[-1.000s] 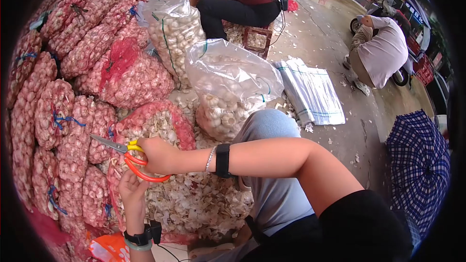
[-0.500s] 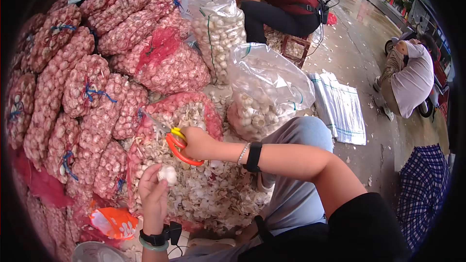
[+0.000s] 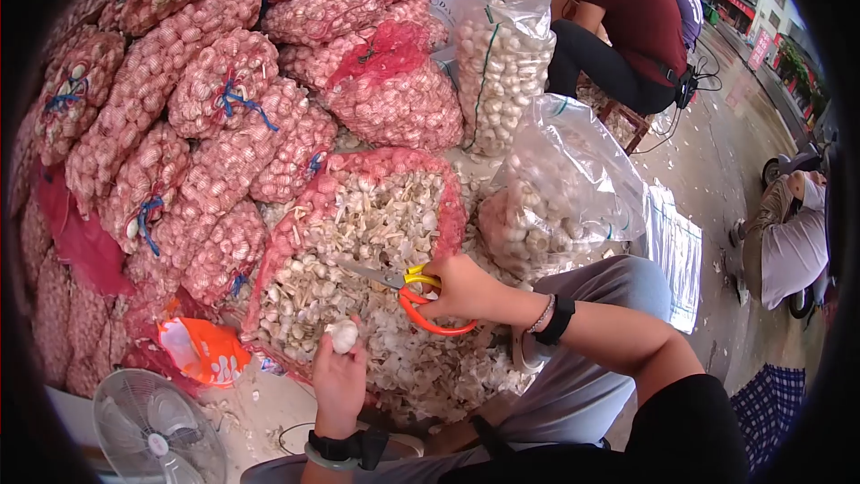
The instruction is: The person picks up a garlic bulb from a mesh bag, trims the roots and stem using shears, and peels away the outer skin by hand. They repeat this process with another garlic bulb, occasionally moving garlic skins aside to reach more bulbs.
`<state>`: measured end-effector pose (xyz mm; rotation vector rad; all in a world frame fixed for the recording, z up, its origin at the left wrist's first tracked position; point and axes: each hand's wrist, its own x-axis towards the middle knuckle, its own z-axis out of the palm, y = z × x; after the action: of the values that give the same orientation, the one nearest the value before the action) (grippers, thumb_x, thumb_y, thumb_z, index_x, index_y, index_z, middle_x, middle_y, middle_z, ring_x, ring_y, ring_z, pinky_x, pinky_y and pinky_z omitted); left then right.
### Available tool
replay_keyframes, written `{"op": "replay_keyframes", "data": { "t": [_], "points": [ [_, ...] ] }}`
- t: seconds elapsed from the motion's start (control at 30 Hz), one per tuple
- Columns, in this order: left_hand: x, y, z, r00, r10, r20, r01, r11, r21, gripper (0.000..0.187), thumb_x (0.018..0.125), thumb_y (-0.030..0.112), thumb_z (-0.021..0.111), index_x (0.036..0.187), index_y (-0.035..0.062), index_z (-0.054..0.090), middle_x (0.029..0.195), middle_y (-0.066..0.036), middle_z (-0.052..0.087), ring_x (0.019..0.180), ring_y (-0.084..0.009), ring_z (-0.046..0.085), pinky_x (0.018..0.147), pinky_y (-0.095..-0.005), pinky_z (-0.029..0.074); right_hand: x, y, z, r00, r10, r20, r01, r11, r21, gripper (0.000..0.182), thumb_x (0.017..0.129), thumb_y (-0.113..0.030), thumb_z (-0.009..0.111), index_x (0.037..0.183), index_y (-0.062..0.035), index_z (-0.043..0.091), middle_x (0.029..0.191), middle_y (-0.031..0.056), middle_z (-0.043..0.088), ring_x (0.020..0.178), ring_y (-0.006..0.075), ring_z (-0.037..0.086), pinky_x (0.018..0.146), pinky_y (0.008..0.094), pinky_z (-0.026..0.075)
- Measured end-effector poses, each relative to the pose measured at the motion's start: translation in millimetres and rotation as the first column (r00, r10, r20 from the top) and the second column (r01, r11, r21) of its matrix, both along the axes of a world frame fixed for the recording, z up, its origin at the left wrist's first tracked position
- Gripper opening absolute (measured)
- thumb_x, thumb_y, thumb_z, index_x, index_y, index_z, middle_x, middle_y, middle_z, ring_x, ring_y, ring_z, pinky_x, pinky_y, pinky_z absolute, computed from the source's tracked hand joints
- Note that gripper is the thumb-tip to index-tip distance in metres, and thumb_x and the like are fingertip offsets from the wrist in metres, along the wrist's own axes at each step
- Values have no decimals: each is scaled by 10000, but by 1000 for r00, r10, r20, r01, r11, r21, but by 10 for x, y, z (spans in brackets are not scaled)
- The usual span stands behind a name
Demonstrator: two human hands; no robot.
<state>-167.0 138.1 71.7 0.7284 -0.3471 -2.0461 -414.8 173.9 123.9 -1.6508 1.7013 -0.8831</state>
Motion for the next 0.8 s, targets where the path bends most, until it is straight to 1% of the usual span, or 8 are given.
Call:
{"op": "replay_keyframes", "data": {
  "t": [0.2, 0.23, 0.27, 0.37, 0.47, 0.53, 0.57, 0.8],
  "points": [
    [136, -94, 28, 998, 9, -65, -19, 988, -153, 340, 958, 342, 424, 1118, 63, 536, 1220, -150, 525, 914, -156, 525, 828, -284, 424, 110, 34, 61, 987, 160, -9, -158, 983, 89, 394, 647, -186, 718, 966, 21, 615, 810, 183, 625, 691, 289, 611, 639, 338, 485],
    [146, -115, 54, 997, 58, -46, -64, 987, -145, 340, 958, 342, 424, 1118, 63, 536, 1220, -150, 525, 914, -156, 525, 828, -284, 424, 116, 34, -15, 983, 174, -50, -175, 984, -18, 397, 662, -202, 722, 972, 20, 612, 813, 179, 620, 710, 285, 616, 647, 334, 489],
    [151, -131, 83, 999, 43, -4, -43, 989, -140, 329, 960, 330, 423, 1118, 62, 533, 1218, -153, 527, 963, -183, 540, 863, -305, 434, 133, 25, -20, 980, 164, -112, -155, 985, 81, 404, 630, -163, 698, 977, 21, 605, 749, 148, 604, 626, 218, 592, 596, 302, 479],
    [230, -136, 64, 996, 75, 47, -67, 985, -158, 313, 960, 300, 428, 1123, 51, 523, 1208, -158, 533, 1044, -240, 555, 915, -343, 448, 212, 52, -147, 994, 110, -5, -109, 991, 83, 461, 656, -242, 752, 996, 20, 583, 796, 152, 603, 703, 286, 606, 630, 323, 491],
    [290, -179, 43, 994, 98, 43, -88, 978, -190, 307, 955, 264, 449, 1136, 25, 508, 1176, -151, 554, 1059, -279, 562, 924, -348, 458, 254, 29, -207, 994, 48, -99, -37, 994, 107, 596, 617, -357, 795, 1007, 21, 552, 819, 149, 602, 727, 296, 604, 638, 342, 494],
    [299, -175, 18, 987, 147, 71, -131, 972, -196, 330, 957, 267, 443, 1165, 15, 492, 1166, -136, 559, 1047, -284, 567, 921, -348, 461, 301, 31, -118, 911, 84, -404, -132, 987, -92, 709, 569, -473, 806, 1006, 13, 531, 842, 149, 602, 751, 325, 606, 653, 376, 496],
    [294, -172, 26, 986, 153, 70, -137, 972, -189, 330, 957, 267, 443, 1165, 15, 492, 1166, -136, 559, 1047, -284, 567, 921, -348, 461, 336, 25, -75, 916, 124, -382, -131, 991, 8, 752, 558, -505, 799, 1034, 1, 512, 899, 168, 586, 837, 362, 589, 712, 412, 484],
    [250, -152, 36, 993, 81, 91, -61, 977, -202, 359, 954, 266, 451, 1214, 19, 459, 1153, -119, 563, 1038, -247, 573, 916, -347, 463, 479, -15, -35, 885, 121, -450, -176, 981, -83, 771, 570, -518, 780, 1065, -3, 491, 1032, 190, 529, 972, 373, 528, 801, 430, 446]
  ]
}}
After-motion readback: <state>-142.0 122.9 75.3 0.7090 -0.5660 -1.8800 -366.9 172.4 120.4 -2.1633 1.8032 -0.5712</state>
